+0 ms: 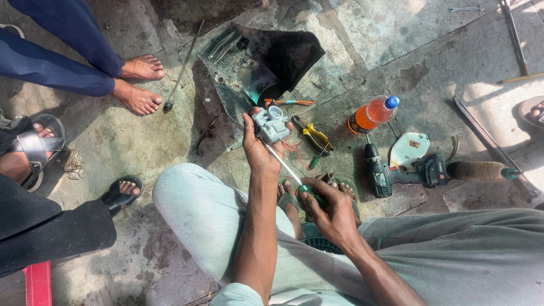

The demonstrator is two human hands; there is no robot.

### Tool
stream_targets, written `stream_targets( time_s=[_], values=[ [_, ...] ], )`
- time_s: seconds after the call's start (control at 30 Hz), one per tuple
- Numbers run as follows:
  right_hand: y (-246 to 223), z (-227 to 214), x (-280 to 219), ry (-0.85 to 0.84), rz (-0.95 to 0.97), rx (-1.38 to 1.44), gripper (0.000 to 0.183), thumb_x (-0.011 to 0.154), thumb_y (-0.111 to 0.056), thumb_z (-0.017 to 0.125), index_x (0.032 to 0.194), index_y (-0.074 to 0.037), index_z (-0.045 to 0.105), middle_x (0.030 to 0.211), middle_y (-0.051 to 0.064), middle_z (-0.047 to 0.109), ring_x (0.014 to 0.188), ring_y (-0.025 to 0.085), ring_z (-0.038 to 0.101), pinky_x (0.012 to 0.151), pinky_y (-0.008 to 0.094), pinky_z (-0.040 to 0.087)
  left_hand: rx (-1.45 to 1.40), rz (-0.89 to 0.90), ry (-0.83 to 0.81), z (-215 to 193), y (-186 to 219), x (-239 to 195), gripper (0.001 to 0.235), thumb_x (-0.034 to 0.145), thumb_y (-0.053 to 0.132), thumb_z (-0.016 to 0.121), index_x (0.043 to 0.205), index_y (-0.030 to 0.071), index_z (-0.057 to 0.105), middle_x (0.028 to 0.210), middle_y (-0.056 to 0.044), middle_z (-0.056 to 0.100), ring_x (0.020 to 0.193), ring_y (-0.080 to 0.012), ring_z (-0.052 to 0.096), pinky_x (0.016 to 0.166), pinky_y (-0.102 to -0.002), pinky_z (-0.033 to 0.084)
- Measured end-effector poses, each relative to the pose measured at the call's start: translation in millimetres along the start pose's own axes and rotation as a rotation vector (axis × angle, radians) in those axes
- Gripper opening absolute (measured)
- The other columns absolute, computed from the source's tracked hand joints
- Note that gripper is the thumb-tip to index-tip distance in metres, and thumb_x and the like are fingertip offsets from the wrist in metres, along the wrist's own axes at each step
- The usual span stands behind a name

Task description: The person sits on the ground and uses a screwdriver to disassemble a small metal component, then proceeds to unscrew and separate the cover of a larger rectangular metal housing. The person removes the screws and separates the two halves of the housing, revealing the internal structure.

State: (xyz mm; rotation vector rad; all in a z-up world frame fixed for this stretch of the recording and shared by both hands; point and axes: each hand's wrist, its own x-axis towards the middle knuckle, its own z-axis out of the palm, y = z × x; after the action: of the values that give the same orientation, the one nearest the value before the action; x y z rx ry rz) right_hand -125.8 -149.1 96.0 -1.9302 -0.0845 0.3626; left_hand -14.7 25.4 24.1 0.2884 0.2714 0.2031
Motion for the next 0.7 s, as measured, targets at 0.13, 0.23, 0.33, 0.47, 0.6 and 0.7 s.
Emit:
stream_targets(
  time_s=[0.13, 0.23, 0.33, 0.47, 0.6, 0.7],
  values=[
    [-3.9, 2.5, -5.8, 0.099, -0.12, -0.081, 0.031, 0.092, -0.011, 0.07, 0.122, -0.006, 0.071, 0.096, 0.014, 0.078, 0.08, 0.018, 0.075, 0.069, 0.034, 0.06, 0.029, 0.028, -0.06, 4.2, 1.8, -1.9, 0.035, 0.107, 0.048, 0.05, 0.111, 0.017, 0.064, 0.134, -0.008, 0.062, 0.12, -0.0263, 0.061, 0.087, -0.053, 0.06],
    [-5.1, 2.5, -9.0, 0.143, -0.21, -0.187, 0.034, 0.09, -0.01, 0.07, 0.124, -0.007, 0.069, 0.102, 0.015, 0.077, 0.082, 0.022, 0.077, 0.067, 0.036, 0.061, 0.072, 0.074, -0.1, 5.7, 3.0, -3.4, 0.036, 0.105, 0.051, 0.053, 0.107, 0.016, 0.063, 0.136, -0.007, 0.062, 0.121, -0.0251, 0.061, 0.088, -0.053, 0.06],
    [-3.0, 5.1, -9.0, 0.155, -0.243, -0.268, 0.038, 0.087, -0.009, 0.071, 0.125, -0.008, 0.068, 0.103, 0.016, 0.077, 0.077, 0.026, 0.077, 0.062, 0.038, 0.061, 0.17, 0.128, -0.085, 6.1, 1.2, -2.2, 0.034, 0.104, 0.051, 0.059, 0.105, 0.017, 0.062, 0.135, -0.006, 0.061, 0.121, -0.0238, 0.06, 0.087, -0.051, 0.06],
    [5.2, 8.4, -14.2, 0.161, -0.317, -0.28, 0.041, 0.087, -0.007, 0.072, 0.127, -0.008, 0.066, 0.098, 0.013, 0.077, 0.073, 0.025, 0.076, 0.059, 0.036, 0.06, 0.326, 0.177, -0.027, 6.1, -2.0, -7.5, 0.028, 0.1, 0.047, 0.064, 0.108, 0.02, 0.06, 0.137, -0.004, 0.057, 0.123, -0.0211, 0.059, 0.088, -0.048, 0.061],
    [13.9, 13.4, -14.4, 0.152, -0.289, -0.447, 0.043, 0.087, -0.007, 0.075, 0.129, -0.009, 0.067, 0.084, 0.01, 0.076, 0.06, 0.023, 0.071, 0.051, 0.037, 0.055, 0.37, 0.271, -0.131, 16.2, -6.1, -15.2, 0.029, 0.106, 0.049, 0.056, 0.108, 0.02, 0.058, 0.141, -0.007, 0.056, 0.125, -0.0234, 0.061, 0.092, -0.049, 0.062],
    [12.0, 14.7, -16.5, 0.149, -0.238, -0.467, 0.04, 0.087, -0.007, 0.077, 0.126, -0.01, 0.068, 0.075, 0.01, 0.072, 0.056, 0.021, 0.07, 0.048, 0.037, 0.054, 0.326, 0.34, -0.176, 23.9, -3.5, -18.6, 0.029, 0.11, 0.048, 0.049, 0.113, 0.021, 0.059, 0.147, -0.007, 0.054, 0.126, -0.0245, 0.059, 0.098, -0.048, 0.058]
  ],
)
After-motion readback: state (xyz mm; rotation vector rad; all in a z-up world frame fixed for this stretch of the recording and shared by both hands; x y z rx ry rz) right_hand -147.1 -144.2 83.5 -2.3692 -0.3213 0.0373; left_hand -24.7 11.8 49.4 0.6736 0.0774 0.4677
